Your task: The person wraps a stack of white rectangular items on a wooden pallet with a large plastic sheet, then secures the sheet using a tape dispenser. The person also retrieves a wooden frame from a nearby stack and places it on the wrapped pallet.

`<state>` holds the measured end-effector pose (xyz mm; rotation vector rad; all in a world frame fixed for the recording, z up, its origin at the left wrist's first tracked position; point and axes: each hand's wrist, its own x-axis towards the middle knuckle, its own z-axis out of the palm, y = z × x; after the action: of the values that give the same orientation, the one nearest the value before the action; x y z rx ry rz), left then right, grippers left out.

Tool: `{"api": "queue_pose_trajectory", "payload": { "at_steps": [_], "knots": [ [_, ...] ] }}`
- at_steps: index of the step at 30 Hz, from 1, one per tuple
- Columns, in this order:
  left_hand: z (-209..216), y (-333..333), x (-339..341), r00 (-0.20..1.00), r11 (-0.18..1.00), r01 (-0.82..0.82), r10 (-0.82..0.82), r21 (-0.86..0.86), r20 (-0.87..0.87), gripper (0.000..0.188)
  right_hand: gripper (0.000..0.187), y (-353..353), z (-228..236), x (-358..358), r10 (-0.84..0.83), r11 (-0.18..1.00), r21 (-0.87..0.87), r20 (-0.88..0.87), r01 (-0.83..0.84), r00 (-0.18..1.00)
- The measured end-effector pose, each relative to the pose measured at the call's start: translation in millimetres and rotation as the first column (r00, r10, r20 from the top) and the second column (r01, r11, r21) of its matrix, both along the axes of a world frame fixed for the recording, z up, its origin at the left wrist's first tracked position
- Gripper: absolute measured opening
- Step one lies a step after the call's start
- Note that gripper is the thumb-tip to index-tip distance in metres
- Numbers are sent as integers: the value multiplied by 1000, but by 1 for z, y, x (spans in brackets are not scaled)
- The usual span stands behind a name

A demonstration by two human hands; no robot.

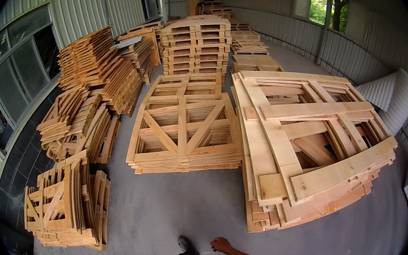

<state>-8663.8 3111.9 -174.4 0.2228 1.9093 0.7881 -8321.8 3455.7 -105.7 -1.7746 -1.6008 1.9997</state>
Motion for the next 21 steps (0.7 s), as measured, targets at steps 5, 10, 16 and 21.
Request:
{"api": "queue_pose_trajectory", "payload": {
  "at_steps": [5, 10, 16, 21],
  "knots": [
    [12, 105, -94, 982, 995, -89, 80, 46, 169, 34, 32, 76, -4, -49, 13, 999, -33, 168, -8, 986],
    [8, 202, -188, 983, 983, 52, -82, 177, 167, 38, 31, 154, -3, -84, -164, 976, -121, 142, 182, 976],
    [4, 327, -252, 968, 955, 201, -228, 220, 102, 68, 29, 258, -38, -115, -119, 962, -210, 260, 176, 958],
    [17, 411, -282, 976, 973, 175, -192, 152, 105, 71, 28, 379, -84, -150, -108, 963, -208, 285, 171, 953]
  ]
}}
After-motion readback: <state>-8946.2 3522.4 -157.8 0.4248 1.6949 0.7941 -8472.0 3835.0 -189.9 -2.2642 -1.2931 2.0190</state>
